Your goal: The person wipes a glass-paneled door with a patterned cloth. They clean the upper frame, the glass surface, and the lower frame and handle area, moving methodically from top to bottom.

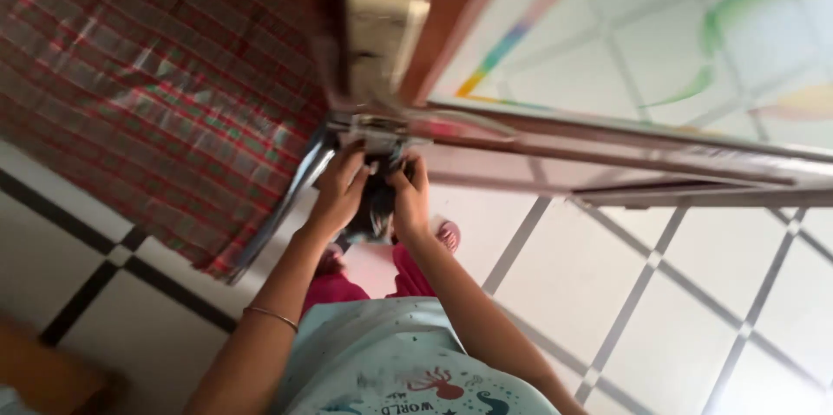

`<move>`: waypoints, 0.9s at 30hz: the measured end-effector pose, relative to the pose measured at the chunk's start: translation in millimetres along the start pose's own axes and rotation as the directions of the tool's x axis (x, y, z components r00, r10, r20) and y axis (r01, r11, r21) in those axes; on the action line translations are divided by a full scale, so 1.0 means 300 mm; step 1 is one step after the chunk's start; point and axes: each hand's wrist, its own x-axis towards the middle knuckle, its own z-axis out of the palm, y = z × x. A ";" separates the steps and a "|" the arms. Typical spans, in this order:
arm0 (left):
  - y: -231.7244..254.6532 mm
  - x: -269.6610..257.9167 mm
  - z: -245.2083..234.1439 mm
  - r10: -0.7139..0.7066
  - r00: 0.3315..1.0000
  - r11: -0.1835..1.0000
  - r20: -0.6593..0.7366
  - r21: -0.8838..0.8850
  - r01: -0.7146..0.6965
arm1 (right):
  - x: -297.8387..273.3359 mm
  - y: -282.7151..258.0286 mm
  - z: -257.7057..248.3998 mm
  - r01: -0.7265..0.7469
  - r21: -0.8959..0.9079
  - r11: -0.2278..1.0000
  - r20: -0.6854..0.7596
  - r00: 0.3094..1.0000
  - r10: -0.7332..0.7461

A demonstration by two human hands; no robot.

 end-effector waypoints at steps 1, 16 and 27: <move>-0.030 -0.011 -0.027 -0.005 1.000 1.000 0.014 0.005 0.005 | -0.022 -0.043 0.092 -0.007 0.009 1.000 -0.012 1.000 0.007; -0.150 0.059 -0.023 0.026 0.924 0.953 0.381 0.270 -0.138 | -0.001 -0.173 -0.026 0.308 -0.872 0.380 0.207 0.936 -0.285; -0.106 0.080 0.032 0.209 0.968 0.866 0.139 0.433 -0.249 | 0.021 -0.263 0.125 0.596 -0.709 -0.377 0.704 0.566 -0.430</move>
